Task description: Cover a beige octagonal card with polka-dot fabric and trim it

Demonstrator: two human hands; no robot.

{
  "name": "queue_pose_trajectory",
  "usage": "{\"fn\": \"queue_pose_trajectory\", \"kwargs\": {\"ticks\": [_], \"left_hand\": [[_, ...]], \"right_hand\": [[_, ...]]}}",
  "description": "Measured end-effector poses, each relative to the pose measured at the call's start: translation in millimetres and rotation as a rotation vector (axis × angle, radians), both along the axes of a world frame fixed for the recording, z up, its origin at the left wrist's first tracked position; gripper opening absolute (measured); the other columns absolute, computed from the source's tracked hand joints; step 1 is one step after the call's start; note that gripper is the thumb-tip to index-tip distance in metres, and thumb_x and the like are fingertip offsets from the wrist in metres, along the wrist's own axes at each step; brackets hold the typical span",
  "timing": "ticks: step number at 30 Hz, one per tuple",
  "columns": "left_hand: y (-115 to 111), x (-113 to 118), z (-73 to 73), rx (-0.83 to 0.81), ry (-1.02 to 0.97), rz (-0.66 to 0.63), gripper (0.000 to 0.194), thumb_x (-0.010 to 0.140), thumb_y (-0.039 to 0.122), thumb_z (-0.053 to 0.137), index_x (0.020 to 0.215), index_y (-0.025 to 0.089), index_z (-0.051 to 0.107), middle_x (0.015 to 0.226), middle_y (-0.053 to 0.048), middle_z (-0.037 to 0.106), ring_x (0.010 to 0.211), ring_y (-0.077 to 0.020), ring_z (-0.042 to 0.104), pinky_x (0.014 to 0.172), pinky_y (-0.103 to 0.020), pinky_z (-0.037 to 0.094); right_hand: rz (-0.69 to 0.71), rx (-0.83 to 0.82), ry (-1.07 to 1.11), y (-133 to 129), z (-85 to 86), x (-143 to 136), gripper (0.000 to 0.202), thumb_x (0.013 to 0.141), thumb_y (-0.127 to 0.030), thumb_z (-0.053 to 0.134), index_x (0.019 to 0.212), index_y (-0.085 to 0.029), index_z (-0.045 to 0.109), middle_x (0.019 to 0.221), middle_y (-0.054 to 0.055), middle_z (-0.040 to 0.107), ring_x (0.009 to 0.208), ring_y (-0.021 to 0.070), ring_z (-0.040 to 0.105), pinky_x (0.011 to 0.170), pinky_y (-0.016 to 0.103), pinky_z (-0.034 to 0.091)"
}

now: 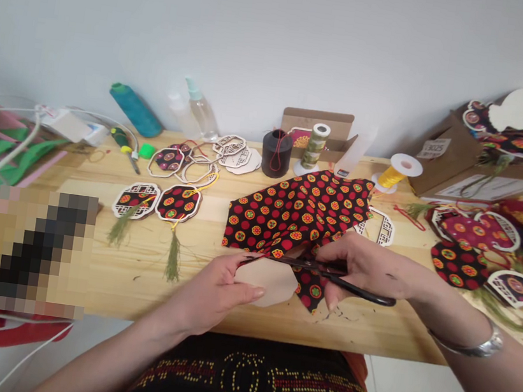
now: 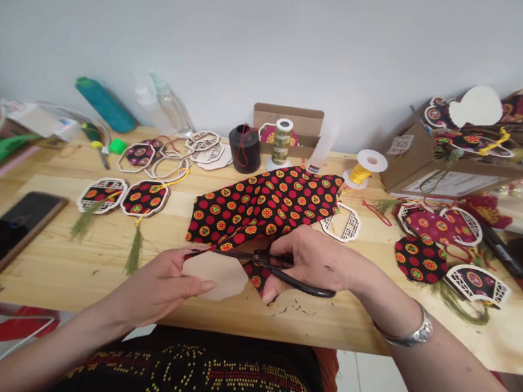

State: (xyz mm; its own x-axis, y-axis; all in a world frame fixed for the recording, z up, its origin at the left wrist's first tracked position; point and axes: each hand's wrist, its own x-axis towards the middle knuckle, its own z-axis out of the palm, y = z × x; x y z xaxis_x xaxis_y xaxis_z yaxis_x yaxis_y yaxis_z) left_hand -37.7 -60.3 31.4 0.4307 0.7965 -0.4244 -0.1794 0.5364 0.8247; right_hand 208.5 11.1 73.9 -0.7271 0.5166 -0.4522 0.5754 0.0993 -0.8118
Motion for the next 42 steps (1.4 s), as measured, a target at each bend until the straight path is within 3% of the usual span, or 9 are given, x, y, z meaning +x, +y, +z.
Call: {"fn": "queue_pose_trajectory", "kwargs": {"ticks": [6, 15, 23, 27, 31, 42], "left_hand": [[-0.2, -1.5, -2.3, 0.006, 0.016, -0.018, 0.031, 0.077, 0.016, 0.07, 0.108, 0.022, 0.068, 0.109, -0.004, 0.075, 0.103, -0.022, 0.067, 0.1, -0.043, 0.043], [-0.2, -2.7, -6.4, 0.0, 0.072, -0.006, 0.031, 0.072, 0.02, 0.074, 0.102, 0.022, 0.068, 0.103, -0.004, 0.076, 0.1, -0.0226, 0.067, 0.098, -0.045, 0.044], [1.1, -2.0, -6.3, -0.003, 0.044, -0.019, 0.031, 0.074, 0.017, 0.072, 0.104, 0.023, 0.069, 0.101, -0.002, 0.076, 0.098, -0.0197, 0.068, 0.097, -0.042, 0.045], [1.2, -1.8, -6.0, -0.003, 0.024, -0.024, 0.031, 0.074, 0.016, 0.073, 0.104, 0.025, 0.07, 0.101, 0.0, 0.076, 0.097, -0.0184, 0.068, 0.096, -0.039, 0.045], [1.2, -2.0, -6.8, 0.009, 0.024, -0.046, 0.03, 0.075, 0.016, 0.073, 0.103, 0.027, 0.07, 0.1, 0.001, 0.077, 0.094, -0.0174, 0.068, 0.092, -0.037, 0.046], [6.1, -0.8, 3.5, 0.081, 0.12, -0.164, 0.035, 0.076, 0.015, 0.067, 0.11, 0.023, 0.068, 0.109, -0.003, 0.074, 0.1, -0.0213, 0.066, 0.095, -0.04, 0.043]], "right_hand": [[-0.03, 0.006, -0.009, -0.7, -0.6, 2.2, 0.021, 0.074, -0.034, 0.071, 0.063, -0.016, 0.071, 0.053, -0.002, 0.058, 0.047, 0.0072, 0.034, 0.042, 0.022, 0.021], [-0.033, -0.012, -0.047, 0.2, 1.8, 2.8, 0.036, 0.069, -0.049, 0.075, 0.059, -0.016, 0.066, 0.049, -0.006, 0.045, 0.047, 0.0068, 0.031, 0.041, 0.022, 0.02], [-0.041, -0.038, -0.05, -0.6, 0.7, 4.4, 0.033, 0.07, -0.048, 0.075, 0.06, -0.017, 0.067, 0.05, -0.006, 0.046, 0.047, 0.0072, 0.033, 0.041, 0.021, 0.022], [-0.022, 0.037, -0.081, 0.9, -1.5, 5.6, 0.044, 0.067, -0.058, 0.074, 0.06, -0.017, 0.061, 0.051, -0.007, 0.04, 0.049, 0.0075, 0.03, 0.043, 0.022, 0.022], [0.031, 0.05, -0.119, 2.0, -0.3, 6.4, 0.049, 0.064, -0.064, 0.073, 0.064, -0.017, 0.061, 0.053, -0.006, 0.043, 0.051, 0.0087, 0.034, 0.045, 0.023, 0.024], [0.069, 0.241, -0.112, -0.4, 1.4, 3.8, 0.042, 0.072, -0.056, 0.072, 0.064, -0.016, 0.065, 0.052, -0.006, 0.044, 0.05, 0.008, 0.033, 0.045, 0.022, 0.023]]}}
